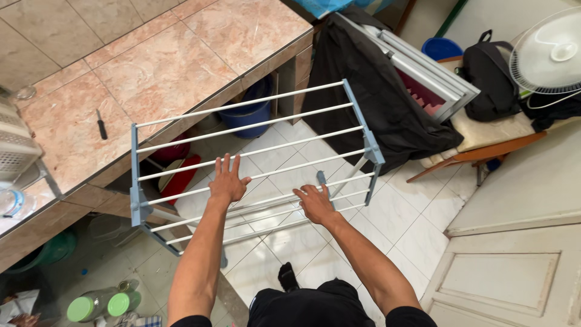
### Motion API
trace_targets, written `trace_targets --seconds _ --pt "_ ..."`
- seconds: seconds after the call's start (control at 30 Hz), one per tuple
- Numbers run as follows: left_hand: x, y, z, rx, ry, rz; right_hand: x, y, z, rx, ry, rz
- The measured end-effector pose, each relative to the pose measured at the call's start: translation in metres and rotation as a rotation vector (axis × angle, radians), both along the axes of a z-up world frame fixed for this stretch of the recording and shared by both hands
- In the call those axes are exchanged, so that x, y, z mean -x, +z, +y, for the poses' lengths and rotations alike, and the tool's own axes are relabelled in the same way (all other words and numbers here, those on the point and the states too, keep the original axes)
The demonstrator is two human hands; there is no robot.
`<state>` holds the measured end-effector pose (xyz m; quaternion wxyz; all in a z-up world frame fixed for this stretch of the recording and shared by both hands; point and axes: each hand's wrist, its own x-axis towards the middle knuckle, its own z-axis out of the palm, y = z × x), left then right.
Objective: The person disassembles a white and blue metal drying rack by hand. They remove several horizontal bars from the frame and place them on a nearby tiled counter. The task is performed in a cluttered room with a fan and various items visible.
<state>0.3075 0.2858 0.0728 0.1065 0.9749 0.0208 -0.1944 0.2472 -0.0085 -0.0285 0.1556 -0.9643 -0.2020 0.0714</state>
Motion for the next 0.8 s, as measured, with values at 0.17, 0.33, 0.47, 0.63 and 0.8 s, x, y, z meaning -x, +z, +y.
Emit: trace_targets --seconds 0.17,0.33,0.47,0.63,0.8 --pt "0.008 -0.005 -0.006 0.016 0.006 -0.051 0.006 -0.024 -0.072 -0.212 -0.311 -0.258" --pt "0.015 -0.019 -0.027 -0.041 0.017 -0.089 0.012 -0.045 -0.155 -0.449 -0.731 -0.249" --pt "0.012 -0.029 -0.064 -0.116 -0.060 -0.100 -0.011 -0.047 -0.197 -0.652 -0.855 -0.076" --pt "0.006 -0.030 -0.143 0.073 -0.132 -0.253 -0.041 -0.044 -0.222 -0.678 -0.789 0.181" --pt "-0.008 -0.012 -0.223 0.221 -0.241 -0.156 -0.049 -0.054 -0.228 -0.777 -0.822 0.239"
